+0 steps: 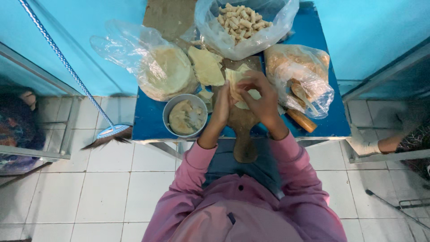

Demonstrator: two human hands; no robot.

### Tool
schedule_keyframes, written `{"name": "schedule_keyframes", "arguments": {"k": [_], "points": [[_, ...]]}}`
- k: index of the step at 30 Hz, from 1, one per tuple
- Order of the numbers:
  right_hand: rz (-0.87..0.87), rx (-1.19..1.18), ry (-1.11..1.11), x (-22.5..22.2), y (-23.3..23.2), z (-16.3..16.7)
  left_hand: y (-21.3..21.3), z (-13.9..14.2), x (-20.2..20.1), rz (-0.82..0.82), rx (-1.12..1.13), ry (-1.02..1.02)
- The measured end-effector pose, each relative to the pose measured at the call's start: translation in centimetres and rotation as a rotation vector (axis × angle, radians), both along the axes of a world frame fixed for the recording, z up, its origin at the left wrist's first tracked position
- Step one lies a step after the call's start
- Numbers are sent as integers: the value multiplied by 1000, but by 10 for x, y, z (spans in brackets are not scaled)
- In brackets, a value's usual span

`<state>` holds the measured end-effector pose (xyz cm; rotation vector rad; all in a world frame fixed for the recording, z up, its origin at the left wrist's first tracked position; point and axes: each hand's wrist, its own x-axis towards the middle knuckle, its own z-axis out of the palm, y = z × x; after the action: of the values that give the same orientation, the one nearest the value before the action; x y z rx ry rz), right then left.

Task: The person tears and cuts thin dough sheets into small triangular pieces by hand and arranges the pieces in a fanned stack on a wooden board, working through a pile of dough sheets at a blue table. A bowl of dough and bags of dough pieces sit on the table.

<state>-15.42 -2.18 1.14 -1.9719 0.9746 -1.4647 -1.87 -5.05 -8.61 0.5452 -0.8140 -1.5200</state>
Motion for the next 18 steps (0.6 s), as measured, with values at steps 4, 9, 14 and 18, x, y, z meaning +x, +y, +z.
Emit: {"name": "schedule_keyframes", "arguments": {"k": [4, 9, 14, 18], "points": [[28, -10, 8, -3, -4, -5, -1, 0, -2, 37, 56, -18], [-8, -103, 91, -3, -1, -6, -1, 2, 0, 52, 30, -88], [102, 88, -98, -7, -10, -10, 7, 12, 4, 2, -35, -84], [167, 239, -218, -15, -20, -17, 7, 16, 3, -15, -108, -145]]}}
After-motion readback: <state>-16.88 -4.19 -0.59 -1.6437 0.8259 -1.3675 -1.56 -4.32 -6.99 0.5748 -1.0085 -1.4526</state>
